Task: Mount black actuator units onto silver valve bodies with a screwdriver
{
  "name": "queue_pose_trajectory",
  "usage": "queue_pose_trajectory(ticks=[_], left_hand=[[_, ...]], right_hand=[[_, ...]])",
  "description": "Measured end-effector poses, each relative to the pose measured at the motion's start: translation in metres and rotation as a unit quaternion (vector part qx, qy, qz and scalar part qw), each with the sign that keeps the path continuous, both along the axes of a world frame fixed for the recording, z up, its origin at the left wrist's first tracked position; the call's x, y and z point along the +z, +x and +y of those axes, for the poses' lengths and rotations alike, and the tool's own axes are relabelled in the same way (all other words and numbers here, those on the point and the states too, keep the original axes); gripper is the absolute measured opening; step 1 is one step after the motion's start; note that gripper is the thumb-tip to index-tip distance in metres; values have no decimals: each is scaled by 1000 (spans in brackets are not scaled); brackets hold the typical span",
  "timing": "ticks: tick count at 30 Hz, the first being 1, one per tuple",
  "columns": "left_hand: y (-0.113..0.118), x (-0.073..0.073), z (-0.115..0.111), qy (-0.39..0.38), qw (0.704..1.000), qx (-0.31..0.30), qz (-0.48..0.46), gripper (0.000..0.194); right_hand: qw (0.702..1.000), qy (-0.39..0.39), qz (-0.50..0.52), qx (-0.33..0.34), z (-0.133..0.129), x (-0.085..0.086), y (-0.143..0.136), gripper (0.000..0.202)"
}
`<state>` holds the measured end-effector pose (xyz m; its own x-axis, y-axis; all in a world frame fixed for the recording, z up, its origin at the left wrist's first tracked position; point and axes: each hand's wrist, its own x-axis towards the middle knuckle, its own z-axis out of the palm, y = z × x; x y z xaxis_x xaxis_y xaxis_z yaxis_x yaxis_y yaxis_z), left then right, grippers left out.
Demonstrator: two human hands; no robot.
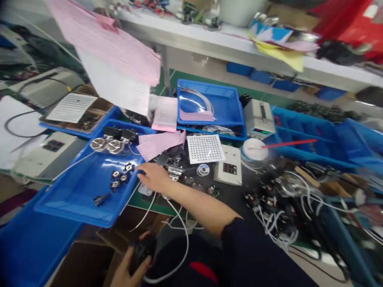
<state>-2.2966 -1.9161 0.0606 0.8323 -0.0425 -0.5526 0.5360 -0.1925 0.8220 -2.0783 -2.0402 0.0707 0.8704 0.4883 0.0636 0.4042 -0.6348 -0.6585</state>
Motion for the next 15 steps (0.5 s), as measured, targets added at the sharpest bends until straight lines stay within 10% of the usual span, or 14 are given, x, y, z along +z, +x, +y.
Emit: queue_pose_trajectory(ticks=[7, 12, 15], left_hand=[[106, 29, -78, 133, 913, -336, -189, 28], [160, 5, -165, 351, 713, -496, -349, 32], [183, -10, -196, 404, 665, -514, -362, 32]], right_hand=[[914, -24, 59, -402, -282, -34, -143, 23], [871, -33, 104, -479, -306, -80, -232, 19], [866, -38, 106, -487, -286, -93, -241, 23]])
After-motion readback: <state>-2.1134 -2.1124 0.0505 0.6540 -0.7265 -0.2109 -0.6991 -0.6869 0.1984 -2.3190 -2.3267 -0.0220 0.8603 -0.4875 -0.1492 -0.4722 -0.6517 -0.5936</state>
